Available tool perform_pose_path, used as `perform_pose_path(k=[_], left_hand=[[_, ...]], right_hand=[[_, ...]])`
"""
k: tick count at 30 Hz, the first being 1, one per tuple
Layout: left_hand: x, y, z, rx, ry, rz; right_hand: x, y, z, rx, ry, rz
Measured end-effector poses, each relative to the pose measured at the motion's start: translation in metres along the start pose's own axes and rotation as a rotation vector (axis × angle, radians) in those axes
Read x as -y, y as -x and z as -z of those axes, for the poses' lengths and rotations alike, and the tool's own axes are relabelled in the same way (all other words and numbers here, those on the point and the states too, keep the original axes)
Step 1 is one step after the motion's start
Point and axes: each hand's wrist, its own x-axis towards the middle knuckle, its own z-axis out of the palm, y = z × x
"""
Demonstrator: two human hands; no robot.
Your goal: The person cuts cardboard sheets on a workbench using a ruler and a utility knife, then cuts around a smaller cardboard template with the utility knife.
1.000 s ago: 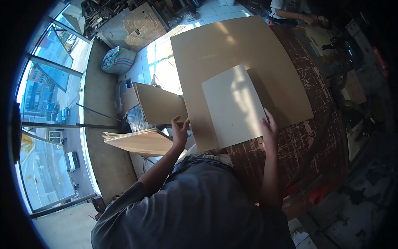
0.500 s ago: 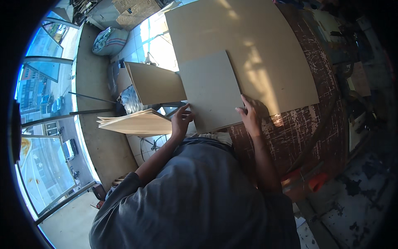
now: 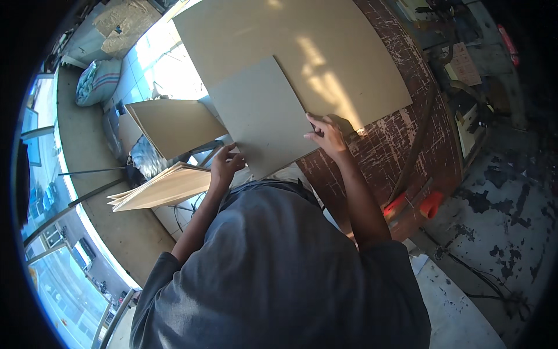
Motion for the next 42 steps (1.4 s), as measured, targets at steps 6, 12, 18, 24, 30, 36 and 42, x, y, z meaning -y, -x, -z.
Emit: perform_pose_path(k=[6,12,18,24,30,36,42], left_hand=[[-0.007,0.005,0.011,0.136,0.062,0.060],[0.019,-0.009,0.013,0.208,0.042,0.003],[0.010,-0.004,0.015,0.184,-0.090,-0.079],[0.009,-0.030,0.021,-0.030,-0.082,-0.164],[-0.017,-0.078,0.029,-0.132,0.072,-0.190],[-0.019,-0.097,0.023,-0.118,-0.117,-0.216],[-0.018,-0.099,0.027,-0.101,-0.041,-0.231]], right_hand=[[0.005,-0.001,0.002,-0.004,0.010,0.103],[0.001,0.003,0.000,-0.063,0.022,0.155],[0.010,0.007,-0.006,-0.118,-0.017,0.125],[0.016,0.008,-0.007,-0.178,-0.029,0.164],[0.019,0.009,-0.010,-0.233,-0.053,0.196],[0.015,0.011,-0.005,-0.175,0.036,0.150],[0.019,0.033,-0.003,-0.075,0.140,0.212]])
